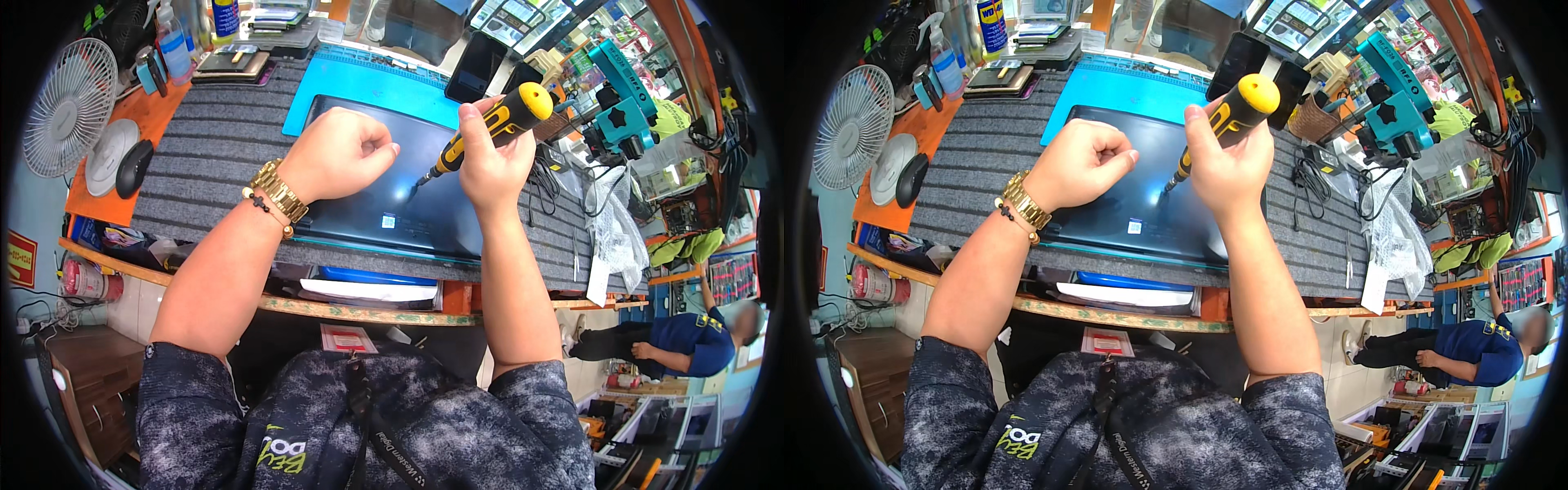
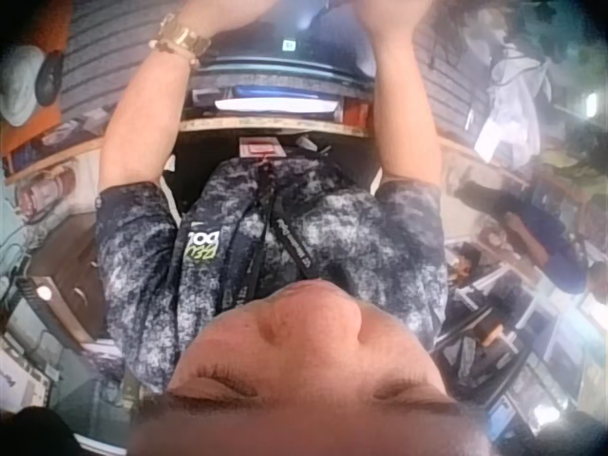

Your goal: The person unscrews the bottom cover of a laptop using a powered screwdriver, pries the edges of the case apart with a thin tool, and removes the bottom panel to reveal the internal components.

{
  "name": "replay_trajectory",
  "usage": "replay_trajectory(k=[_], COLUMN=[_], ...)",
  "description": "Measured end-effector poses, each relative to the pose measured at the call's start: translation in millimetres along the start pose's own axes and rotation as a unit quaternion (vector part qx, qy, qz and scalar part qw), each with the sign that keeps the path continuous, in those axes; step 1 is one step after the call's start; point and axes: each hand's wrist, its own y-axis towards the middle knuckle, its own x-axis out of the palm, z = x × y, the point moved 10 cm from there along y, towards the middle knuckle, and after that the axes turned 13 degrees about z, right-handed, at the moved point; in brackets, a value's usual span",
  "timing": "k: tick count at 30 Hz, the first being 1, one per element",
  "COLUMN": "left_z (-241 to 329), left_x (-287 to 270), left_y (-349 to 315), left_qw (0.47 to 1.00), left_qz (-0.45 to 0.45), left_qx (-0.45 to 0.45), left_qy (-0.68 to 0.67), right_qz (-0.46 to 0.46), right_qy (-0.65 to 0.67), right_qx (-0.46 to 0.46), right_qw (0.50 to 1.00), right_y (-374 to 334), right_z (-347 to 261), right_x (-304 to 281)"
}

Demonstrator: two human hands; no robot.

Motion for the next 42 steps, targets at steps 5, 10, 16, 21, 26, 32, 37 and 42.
replay_trajectory(k=[5, 10, 16, 21, 26, 32, 37, 42], left_z=[3.1, 8.7, 8.8, 9.6, 11.1, 7.7, 10.0, 8.9], left_x=[5.3, 7.5, 7.3, 7.4, 8.3, 9.7, 15.2, 29.3], left_y=[-1.8, -2.6, -2.7, -3.5, -2.8, -4.7, -6.0, -11.6], left_qw=[1.0, 0.999, 0.999, 0.999, 0.999, 0.998, 0.997, 0.992], left_qz=[-0.013, -0.022, -0.025, -0.02, -0.029, -0.031, -0.053, -0.115], left_qx=[0.009, 0.03, 0.029, 0.04, 0.036, 0.045, 0.055, -0.025], left_qy=[0.002, 0.005, 0.011, 0.01, 0.011, 0.02, 0.03, -0.048], right_qz=[0.002, 0.0, 0.007, -0.003, -0.002, 0.006, 0.068, 0.08], right_qy=[0.007, 0.005, 0.029, 0.024, 0.021, 0.02, 0.097, 0.158], right_qx=[-0.005, -0.004, 0.01, 0.001, 0.002, 0.008, 0.009, 0.018], right_qw=[1.0, 1.0, 1.0, 1.0, 1.0, 1.0, 0.993, 0.984], right_y=[1.0, 0.7, 2.4, 3.1, 3.8, 3.6, 22.5, 29.2], right_z=[-0.3, 1.1, 1.0, -0.4, -0.1, -6.1, -12.6, -33.9], right_x=[-0.6, -0.8, -0.2, 0.8, -0.2, -1.4, -35.6, -42.4])
